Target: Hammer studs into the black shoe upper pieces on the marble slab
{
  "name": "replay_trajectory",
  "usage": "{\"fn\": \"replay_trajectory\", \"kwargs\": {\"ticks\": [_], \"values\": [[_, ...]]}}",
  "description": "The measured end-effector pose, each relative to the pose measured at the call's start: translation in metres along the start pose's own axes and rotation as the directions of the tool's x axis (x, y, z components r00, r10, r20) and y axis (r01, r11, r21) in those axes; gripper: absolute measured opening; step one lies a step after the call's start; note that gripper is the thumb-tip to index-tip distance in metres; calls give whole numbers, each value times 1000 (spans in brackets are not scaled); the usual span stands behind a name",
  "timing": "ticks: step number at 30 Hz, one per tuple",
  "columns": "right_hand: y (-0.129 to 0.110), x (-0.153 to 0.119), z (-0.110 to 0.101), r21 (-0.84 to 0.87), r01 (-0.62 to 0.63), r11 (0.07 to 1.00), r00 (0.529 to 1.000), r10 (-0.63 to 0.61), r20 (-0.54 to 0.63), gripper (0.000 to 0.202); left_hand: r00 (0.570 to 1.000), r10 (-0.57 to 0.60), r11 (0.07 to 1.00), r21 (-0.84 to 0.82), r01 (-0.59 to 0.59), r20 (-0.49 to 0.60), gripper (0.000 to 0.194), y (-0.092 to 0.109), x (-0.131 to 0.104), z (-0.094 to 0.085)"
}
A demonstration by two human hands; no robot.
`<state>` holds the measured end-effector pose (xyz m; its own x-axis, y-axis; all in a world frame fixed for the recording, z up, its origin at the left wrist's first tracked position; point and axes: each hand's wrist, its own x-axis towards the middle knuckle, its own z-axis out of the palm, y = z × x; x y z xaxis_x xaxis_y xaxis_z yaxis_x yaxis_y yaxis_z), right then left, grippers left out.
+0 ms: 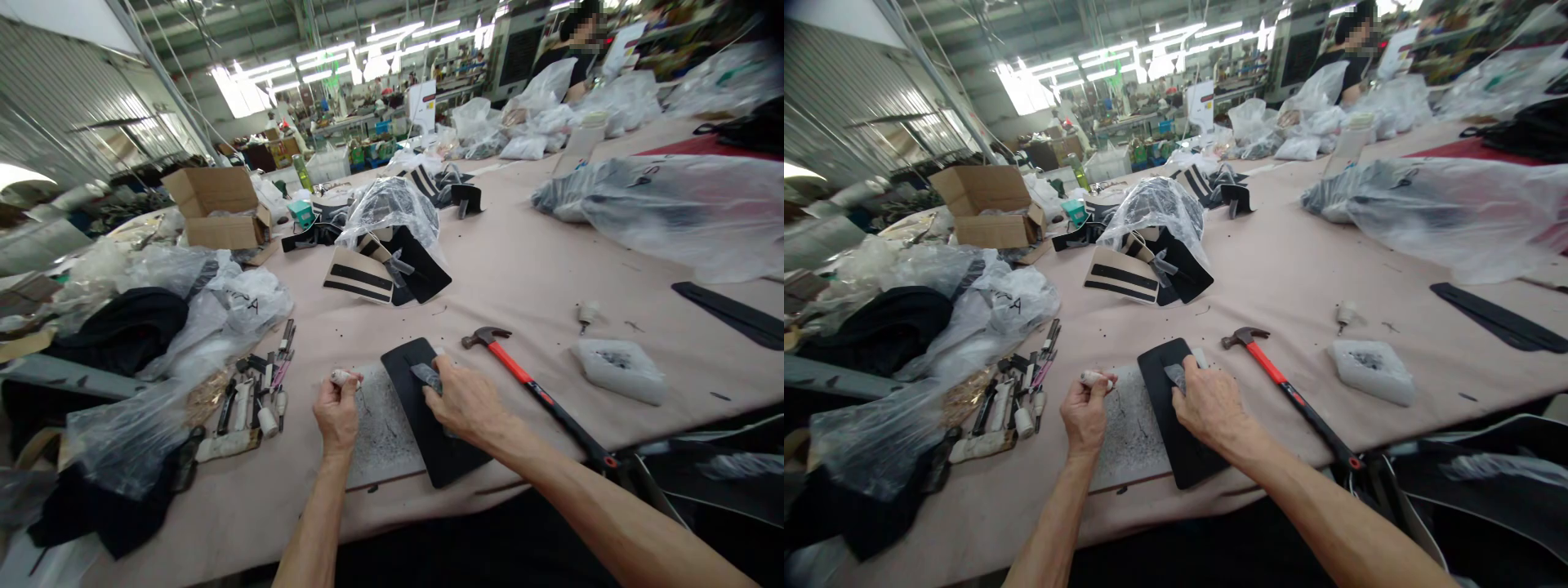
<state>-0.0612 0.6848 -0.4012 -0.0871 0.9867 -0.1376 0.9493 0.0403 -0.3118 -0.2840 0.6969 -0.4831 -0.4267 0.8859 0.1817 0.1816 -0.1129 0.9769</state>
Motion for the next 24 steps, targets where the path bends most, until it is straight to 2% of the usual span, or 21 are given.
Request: {"fn": "replay_trajectory", "kwargs": {"ticks": [4,7,10,14,19,24], "values": [[5,-14,35,148,-45,988,998,39,43,40,998,-22,999,-35,25,61,32,-5,-11,14],[5,-21,56,246,-81,966,997,75,36,44,982,-60,990,-113,81,178,32,2,-10,36],[3,-22,66,346,-98,933,995,88,43,47,943,-101,974,-161,158,318,34,8,-6,61],[7,-20,70,413,-45,910,999,38,26,49,889,-136,962,-155,223,438,39,5,-3,88],[15,-20,74,422,18,907,999,-34,31,55,874,-102,987,-59,148,475,24,-7,-5,95],[17,-20,75,455,17,890,999,-31,23,54,865,-105,994,21,109,490,22,-8,-4,93]]}}
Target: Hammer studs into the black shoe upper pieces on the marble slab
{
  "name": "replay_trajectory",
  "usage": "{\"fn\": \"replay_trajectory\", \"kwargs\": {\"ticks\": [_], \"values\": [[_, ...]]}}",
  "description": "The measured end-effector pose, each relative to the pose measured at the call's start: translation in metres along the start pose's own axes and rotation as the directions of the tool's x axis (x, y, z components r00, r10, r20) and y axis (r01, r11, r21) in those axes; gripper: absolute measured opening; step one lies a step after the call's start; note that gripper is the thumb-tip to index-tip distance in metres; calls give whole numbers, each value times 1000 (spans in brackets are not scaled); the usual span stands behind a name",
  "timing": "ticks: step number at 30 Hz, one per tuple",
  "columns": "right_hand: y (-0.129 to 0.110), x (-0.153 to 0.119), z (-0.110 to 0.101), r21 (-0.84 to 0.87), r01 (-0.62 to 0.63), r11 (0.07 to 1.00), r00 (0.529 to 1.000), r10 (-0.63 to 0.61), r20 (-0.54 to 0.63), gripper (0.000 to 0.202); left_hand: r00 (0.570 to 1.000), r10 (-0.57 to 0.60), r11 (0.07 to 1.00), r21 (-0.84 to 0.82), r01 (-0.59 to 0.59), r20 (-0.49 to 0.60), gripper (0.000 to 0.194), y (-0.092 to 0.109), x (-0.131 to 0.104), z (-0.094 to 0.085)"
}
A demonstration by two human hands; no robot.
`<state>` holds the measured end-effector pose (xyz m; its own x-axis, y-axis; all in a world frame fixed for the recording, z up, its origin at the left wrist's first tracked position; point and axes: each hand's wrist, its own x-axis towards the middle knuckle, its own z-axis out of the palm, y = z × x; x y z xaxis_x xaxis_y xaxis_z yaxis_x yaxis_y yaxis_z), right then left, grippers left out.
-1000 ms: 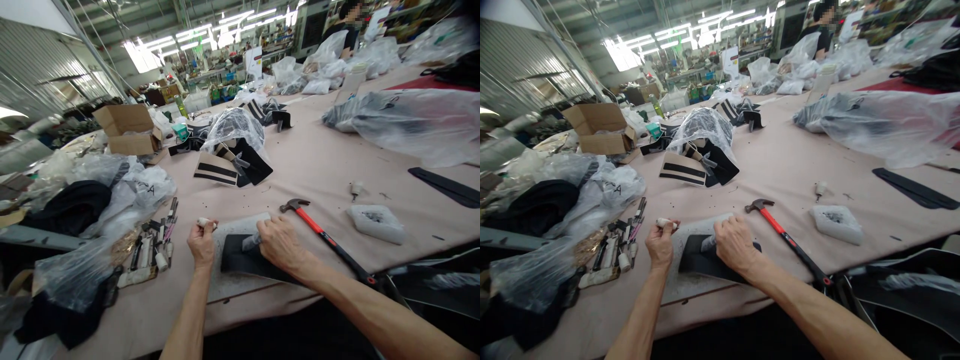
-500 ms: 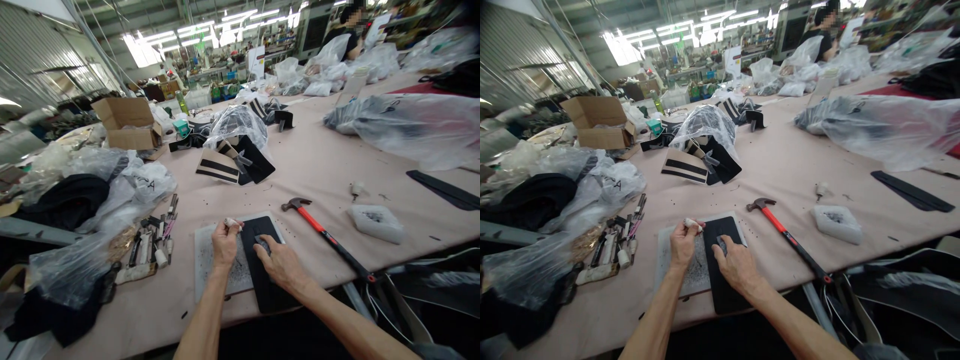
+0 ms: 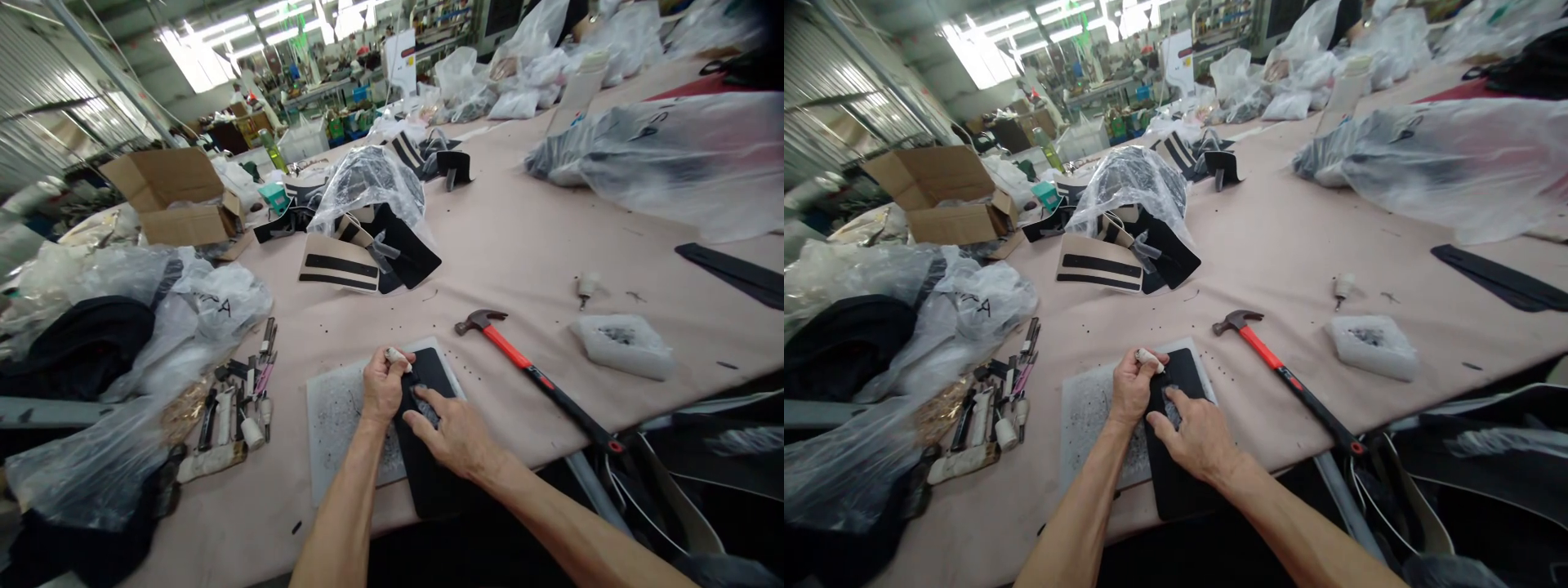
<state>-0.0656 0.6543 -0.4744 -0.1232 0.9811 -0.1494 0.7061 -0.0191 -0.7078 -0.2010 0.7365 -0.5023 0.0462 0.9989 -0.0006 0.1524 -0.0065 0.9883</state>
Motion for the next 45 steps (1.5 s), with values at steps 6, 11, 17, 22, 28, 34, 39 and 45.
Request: {"fn": "replay_trajectory", "kwargs": {"ticks": [6,11,17,22,28,34,39,45], "values": [[-1,1,-1,-23,-13,1000,1000,14,13,54,1000,12,999,45,-13,20,17,5,1,2],[-3,0,0,-25,-23,999,1000,24,16,54,999,23,995,94,-26,30,14,6,0,3],[8,1,-21,113,42,993,999,-45,26,50,991,98,980,165,-113,94,9,9,4,1],[72,18,-71,-275,-85,958,939,-15,-344,41,962,136,964,193,-183,236,8,8,6,-2],[126,25,-103,-122,-360,925,933,355,-65,10,963,200,965,136,-226,181,8,1,-2,-2],[71,8,-110,444,-502,742,863,461,206,24,963,192,967,130,-218,189,10,-2,-3,-2],[16,-7,-120,112,-33,993,963,61,-261,41,967,170,968,152,-201,191,9,-2,-3,-1],[-5,-7,-132,-482,222,847,965,-263,-17,30,964,197,949,211,-234,179,9,-4,-4,-1]]}}
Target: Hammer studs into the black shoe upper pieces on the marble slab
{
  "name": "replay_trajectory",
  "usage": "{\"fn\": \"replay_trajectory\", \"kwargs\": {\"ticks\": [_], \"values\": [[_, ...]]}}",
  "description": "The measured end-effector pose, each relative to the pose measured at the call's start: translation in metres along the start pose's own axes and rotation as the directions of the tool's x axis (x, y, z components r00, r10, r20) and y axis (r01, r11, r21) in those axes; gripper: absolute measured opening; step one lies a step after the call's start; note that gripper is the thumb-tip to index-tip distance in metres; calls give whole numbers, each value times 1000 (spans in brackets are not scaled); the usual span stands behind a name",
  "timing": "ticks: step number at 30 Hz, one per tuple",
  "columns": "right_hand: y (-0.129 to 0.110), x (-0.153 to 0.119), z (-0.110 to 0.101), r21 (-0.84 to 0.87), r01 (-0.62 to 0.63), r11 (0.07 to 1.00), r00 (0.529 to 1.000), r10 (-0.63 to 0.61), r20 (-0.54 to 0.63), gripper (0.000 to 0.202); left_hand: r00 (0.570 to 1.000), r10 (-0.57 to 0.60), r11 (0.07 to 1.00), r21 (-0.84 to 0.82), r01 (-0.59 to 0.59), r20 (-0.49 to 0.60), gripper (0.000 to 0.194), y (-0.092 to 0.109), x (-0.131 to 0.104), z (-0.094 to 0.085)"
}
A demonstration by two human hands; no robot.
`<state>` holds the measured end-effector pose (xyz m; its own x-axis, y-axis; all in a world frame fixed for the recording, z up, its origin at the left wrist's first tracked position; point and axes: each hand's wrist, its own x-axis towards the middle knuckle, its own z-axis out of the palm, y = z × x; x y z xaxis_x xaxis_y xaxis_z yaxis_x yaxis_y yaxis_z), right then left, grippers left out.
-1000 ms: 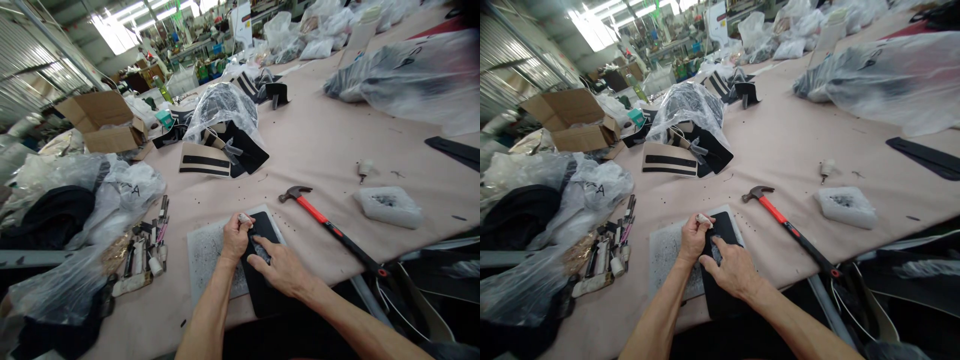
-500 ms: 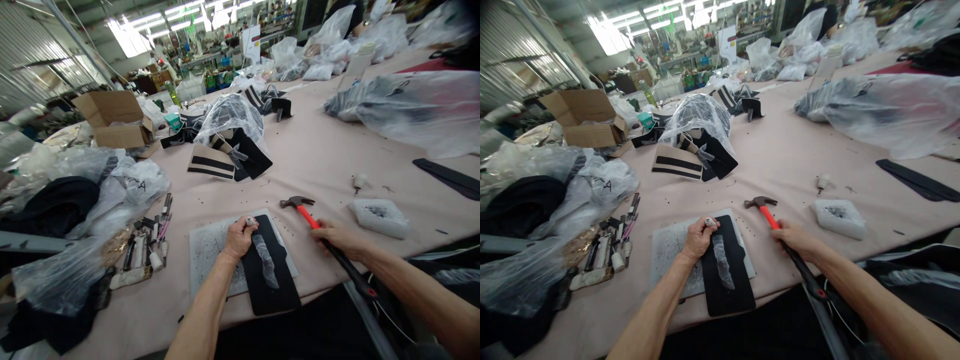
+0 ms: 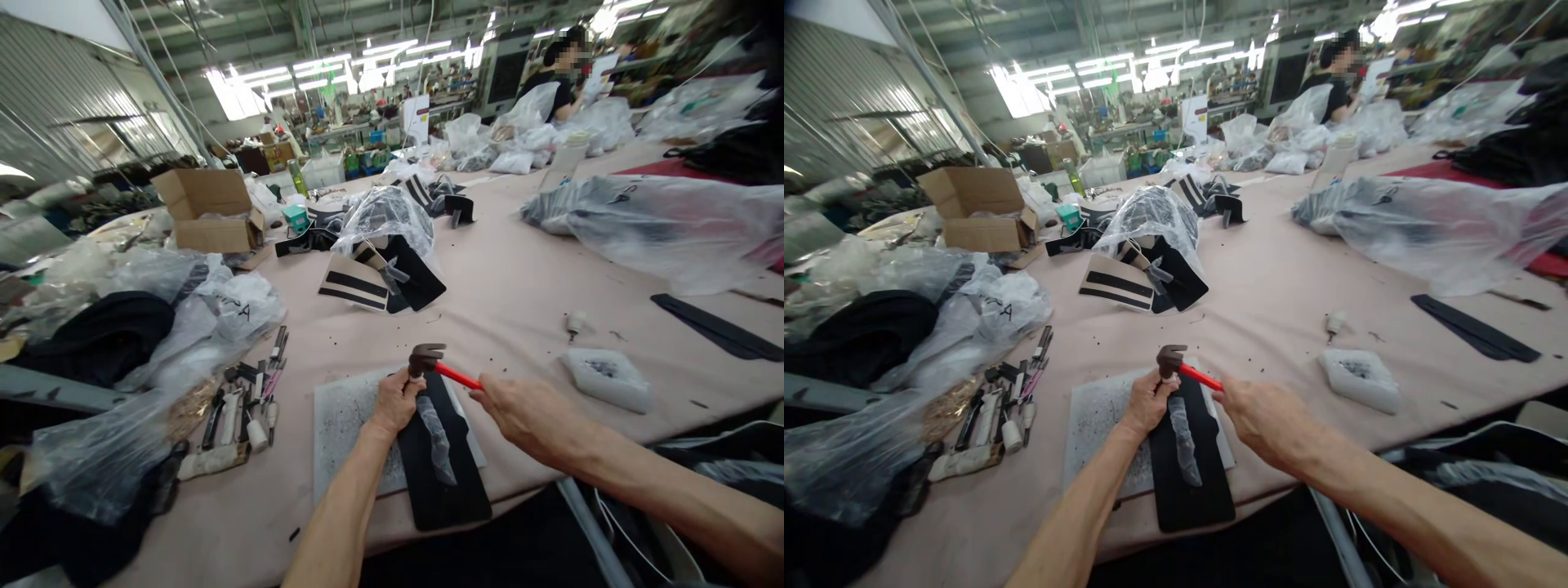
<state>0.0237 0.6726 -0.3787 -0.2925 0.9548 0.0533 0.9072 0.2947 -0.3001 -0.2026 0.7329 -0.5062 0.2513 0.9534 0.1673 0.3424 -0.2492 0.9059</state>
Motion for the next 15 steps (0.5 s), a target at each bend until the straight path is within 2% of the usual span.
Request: {"fn": "replay_trajectory", "kwargs": {"ticks": [1,2,3,5,6,7,8,9,10,11,13,15], "values": [[-1,1,-7,-14,17,1000,1000,-17,2,31,1000,2,1000,-3,-2,0,10,-1,0,0],[-2,2,-14,-2,21,1000,999,-21,-48,32,1000,5,1000,-10,-5,-1,10,-1,0,0],[-4,2,-20,32,5,999,989,-1,-145,34,1000,8,1000,-19,-8,-3,10,-2,0,1],[-8,2,-26,142,-51,989,916,102,-387,36,1000,11,999,-41,-11,0,10,-3,0,1],[-9,2,-25,196,-62,979,867,150,-474,36,1000,10,999,-48,-10,1,10,-3,0,1],[-9,0,-20,223,-61,973,846,169,-505,37,1000,7,999,-46,-7,2,10,-2,0,1],[-8,-2,-12,212,-57,976,864,155,-479,37,1000,3,999,-37,-3,5,9,-2,1,1],[-5,-4,-4,171,-45,984,914,110,-391,36,1000,0,1000,-20,1,7,9,-2,1,1],[0,-6,5,112,-30,993,964,59,-259,35,1000,-2,1000,-2,2,13,9,-1,1,1],[5,-7,12,53,-25,998,992,31,-120,34,1000,-1,1000,12,1,13,10,-1,1,0],[21,-9,23,-25,-71,997,995,73,64,32,1000,5,1000,15,-5,8,11,1,0,0],[39,-10,31,7,-171,985,979,169,112,34,1000,12,1000,-4,-12,0,10,2,0,0]]}}
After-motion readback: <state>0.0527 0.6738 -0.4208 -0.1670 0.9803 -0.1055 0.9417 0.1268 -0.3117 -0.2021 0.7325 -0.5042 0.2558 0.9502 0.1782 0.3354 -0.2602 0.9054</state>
